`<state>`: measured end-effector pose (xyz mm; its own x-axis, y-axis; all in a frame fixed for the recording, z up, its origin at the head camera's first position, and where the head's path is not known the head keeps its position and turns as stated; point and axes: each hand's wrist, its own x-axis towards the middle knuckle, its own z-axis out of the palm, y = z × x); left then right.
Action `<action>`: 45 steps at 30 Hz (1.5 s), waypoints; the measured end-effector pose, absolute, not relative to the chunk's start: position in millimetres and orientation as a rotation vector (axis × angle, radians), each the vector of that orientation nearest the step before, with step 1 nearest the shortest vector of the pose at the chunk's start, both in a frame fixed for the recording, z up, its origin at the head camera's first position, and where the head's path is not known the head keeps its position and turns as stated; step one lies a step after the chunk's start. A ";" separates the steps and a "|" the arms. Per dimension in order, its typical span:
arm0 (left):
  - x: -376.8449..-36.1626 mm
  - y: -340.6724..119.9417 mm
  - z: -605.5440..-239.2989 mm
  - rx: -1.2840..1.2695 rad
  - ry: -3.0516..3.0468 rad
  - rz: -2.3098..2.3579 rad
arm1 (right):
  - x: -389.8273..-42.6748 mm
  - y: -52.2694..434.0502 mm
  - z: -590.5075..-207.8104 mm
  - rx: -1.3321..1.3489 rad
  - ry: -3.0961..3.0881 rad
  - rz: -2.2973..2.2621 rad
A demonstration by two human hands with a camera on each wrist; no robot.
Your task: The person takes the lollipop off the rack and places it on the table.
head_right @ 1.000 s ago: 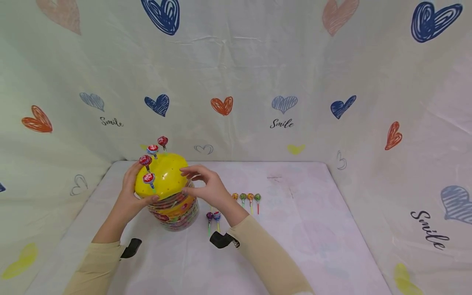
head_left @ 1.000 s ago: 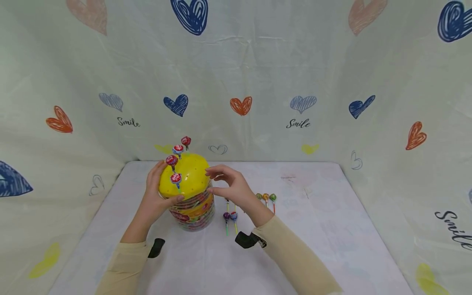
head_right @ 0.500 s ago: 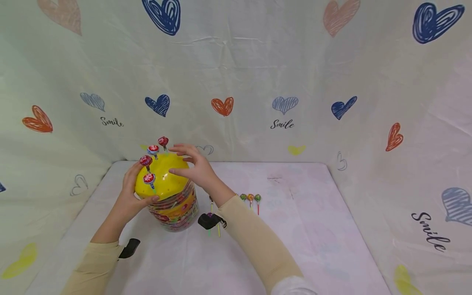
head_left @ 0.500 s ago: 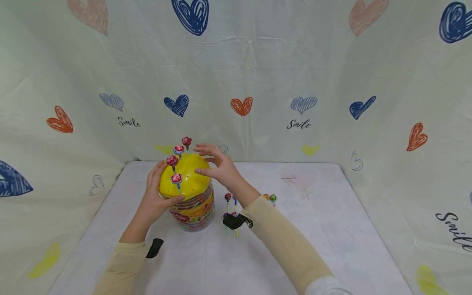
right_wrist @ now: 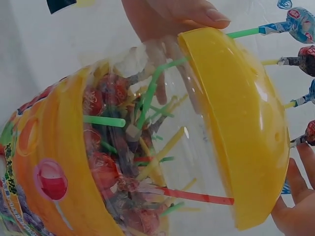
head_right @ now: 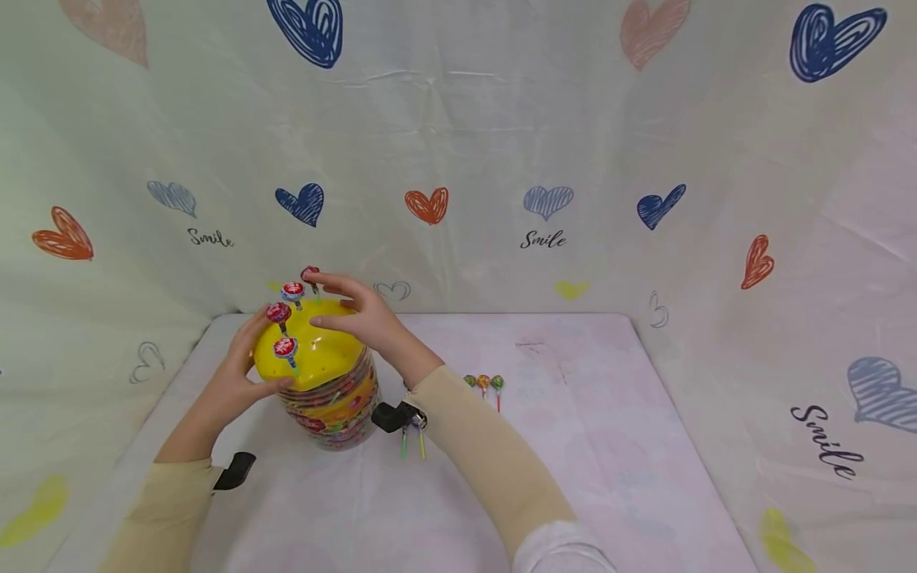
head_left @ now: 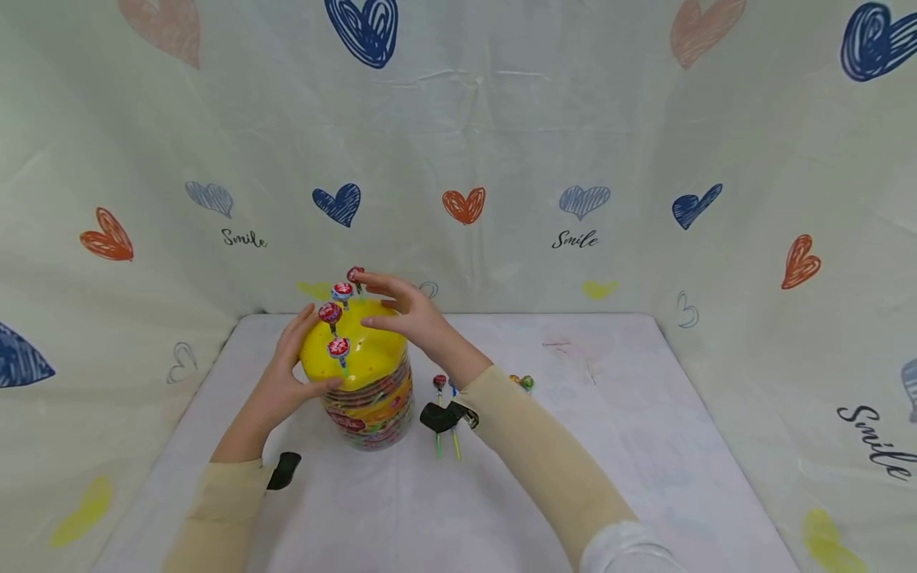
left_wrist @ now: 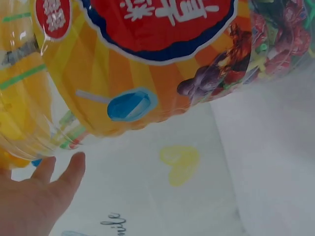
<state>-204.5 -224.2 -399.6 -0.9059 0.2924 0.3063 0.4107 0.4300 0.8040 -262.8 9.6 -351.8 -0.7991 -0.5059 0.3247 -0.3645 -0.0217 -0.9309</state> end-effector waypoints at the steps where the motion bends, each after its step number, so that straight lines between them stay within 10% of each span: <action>1: -206.0 -224.7 -399.3 -0.638 -2.558 -1.507 | -263.5 9.3 -351.6 -0.947 2.112 -1.949; 45: -210.7 -224.5 -407.2 -0.608 -2.587 -1.515 | -227.1 73.5 -376.8 -0.874 1.810 -2.296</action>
